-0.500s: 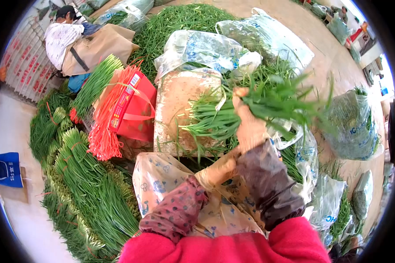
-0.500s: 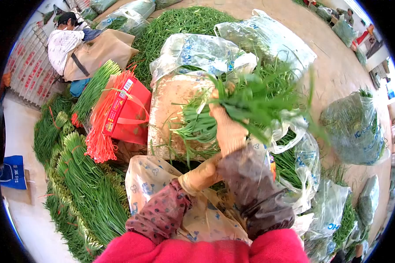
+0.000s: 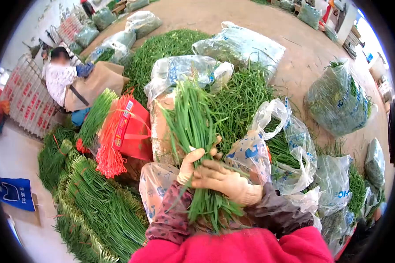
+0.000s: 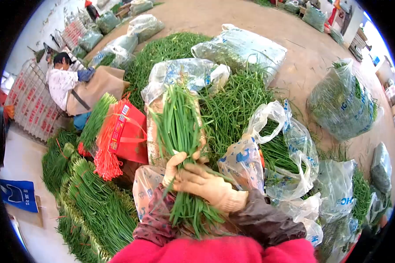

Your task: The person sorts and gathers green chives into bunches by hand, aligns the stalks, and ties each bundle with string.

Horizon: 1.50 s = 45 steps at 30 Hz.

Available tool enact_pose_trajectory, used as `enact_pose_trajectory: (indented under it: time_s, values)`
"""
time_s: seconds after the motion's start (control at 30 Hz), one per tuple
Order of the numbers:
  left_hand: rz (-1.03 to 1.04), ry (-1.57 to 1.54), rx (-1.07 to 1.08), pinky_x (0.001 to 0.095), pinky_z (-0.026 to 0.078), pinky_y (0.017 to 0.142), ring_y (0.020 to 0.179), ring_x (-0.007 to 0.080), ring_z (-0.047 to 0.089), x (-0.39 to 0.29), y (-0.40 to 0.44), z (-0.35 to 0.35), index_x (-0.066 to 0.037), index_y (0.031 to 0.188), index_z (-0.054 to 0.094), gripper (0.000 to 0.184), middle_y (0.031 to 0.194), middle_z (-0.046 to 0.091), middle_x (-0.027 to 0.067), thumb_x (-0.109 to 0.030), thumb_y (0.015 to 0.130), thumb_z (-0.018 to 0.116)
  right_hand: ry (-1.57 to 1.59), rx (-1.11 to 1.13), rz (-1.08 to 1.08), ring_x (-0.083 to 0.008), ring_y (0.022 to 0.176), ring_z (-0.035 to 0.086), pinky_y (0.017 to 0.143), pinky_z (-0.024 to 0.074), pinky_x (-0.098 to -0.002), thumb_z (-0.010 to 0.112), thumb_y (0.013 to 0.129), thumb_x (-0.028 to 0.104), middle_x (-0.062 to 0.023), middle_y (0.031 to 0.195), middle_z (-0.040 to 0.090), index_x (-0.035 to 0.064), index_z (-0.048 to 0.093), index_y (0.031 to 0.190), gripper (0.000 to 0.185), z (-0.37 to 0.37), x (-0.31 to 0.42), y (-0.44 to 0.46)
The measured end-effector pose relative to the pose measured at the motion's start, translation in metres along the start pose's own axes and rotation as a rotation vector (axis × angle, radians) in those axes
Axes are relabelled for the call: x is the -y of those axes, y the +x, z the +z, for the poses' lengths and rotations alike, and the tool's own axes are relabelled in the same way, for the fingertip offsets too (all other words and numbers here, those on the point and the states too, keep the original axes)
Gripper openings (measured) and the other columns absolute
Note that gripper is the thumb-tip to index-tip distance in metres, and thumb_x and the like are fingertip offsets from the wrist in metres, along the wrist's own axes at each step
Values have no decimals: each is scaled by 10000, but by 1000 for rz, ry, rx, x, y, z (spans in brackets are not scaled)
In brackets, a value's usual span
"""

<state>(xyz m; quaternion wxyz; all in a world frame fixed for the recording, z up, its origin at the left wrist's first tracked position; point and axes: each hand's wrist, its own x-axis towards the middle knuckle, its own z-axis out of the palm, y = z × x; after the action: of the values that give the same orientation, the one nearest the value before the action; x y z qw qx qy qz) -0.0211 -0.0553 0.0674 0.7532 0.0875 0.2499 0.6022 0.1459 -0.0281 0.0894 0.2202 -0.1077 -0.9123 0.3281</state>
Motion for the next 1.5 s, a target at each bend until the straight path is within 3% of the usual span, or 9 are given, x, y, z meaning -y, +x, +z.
enact_pose_trajectory:
  time_s: [0.07,0.17,0.33,0.73,0.87,0.97,1.07,1.23,1.5]
  values:
    - [80,54,81,331,506,773,814,187,591,-3,15,-45,48,1280,470,552,971,636,106,-165,805,655,580,52,-147,-288,1235,496,1047,388,-405,615,785,-38,-104,1296,550,73,540,1295,527,-14,-5,-13]
    - [85,220,-3,315,474,711,768,201,565,-22,-8,-35,42,1063,577,343,843,610,106,-156,796,666,1125,-148,622,-198,1274,430,1037,384,-369,671,837,99,-104,1354,493,41,400,1399,626,-5,-1,-14]
    - [27,728,-127,309,481,623,659,196,583,-37,-41,-4,41,1056,597,341,793,618,89,-45,732,656,1568,-144,457,-222,1157,484,921,447,-367,806,710,460,-125,1334,452,25,107,1465,1117,47,-11,28]
    - [47,1068,-61,327,548,646,805,195,637,-17,-121,-63,-9,1238,510,694,1027,633,97,45,605,790,2091,-898,517,-250,973,615,870,508,-435,574,937,342,-80,1130,638,84,614,1154,339,38,-103,44]
    - [-222,807,-117,324,520,651,775,194,614,-21,-132,-54,-13,1250,502,664,998,618,90,-30,653,793,1723,-1161,724,-257,812,619,697,516,-445,543,946,385,-93,924,652,93,636,1137,361,38,-123,56]
    - [-378,692,-136,290,499,578,715,180,595,-26,-141,-49,-2,1234,510,647,950,615,94,-62,655,793,585,-631,1463,-228,791,603,723,453,-362,411,938,574,-118,891,652,164,695,1087,520,17,-124,50]
    - [-445,648,-207,285,493,573,713,178,595,-27,-159,-51,11,1223,513,627,927,617,99,-56,659,777,290,-565,1232,-233,889,596,790,464,-349,382,963,491,-132,955,645,156,674,1131,475,22,-124,36]
    - [-590,668,-204,286,485,557,682,177,593,-32,-192,-58,19,1275,479,662,950,621,111,2,664,735,1394,-1317,1074,-119,540,408,481,353,-308,534,926,236,16,625,471,90,670,810,230,-2,-185,9]
    - [-533,631,-288,294,502,675,794,153,587,-25,-183,-57,8,1301,469,698,1028,609,80,11,654,732,117,455,588,-321,1065,587,921,476,-414,667,755,546,-207,1143,601,47,615,1164,647,-3,-77,58]
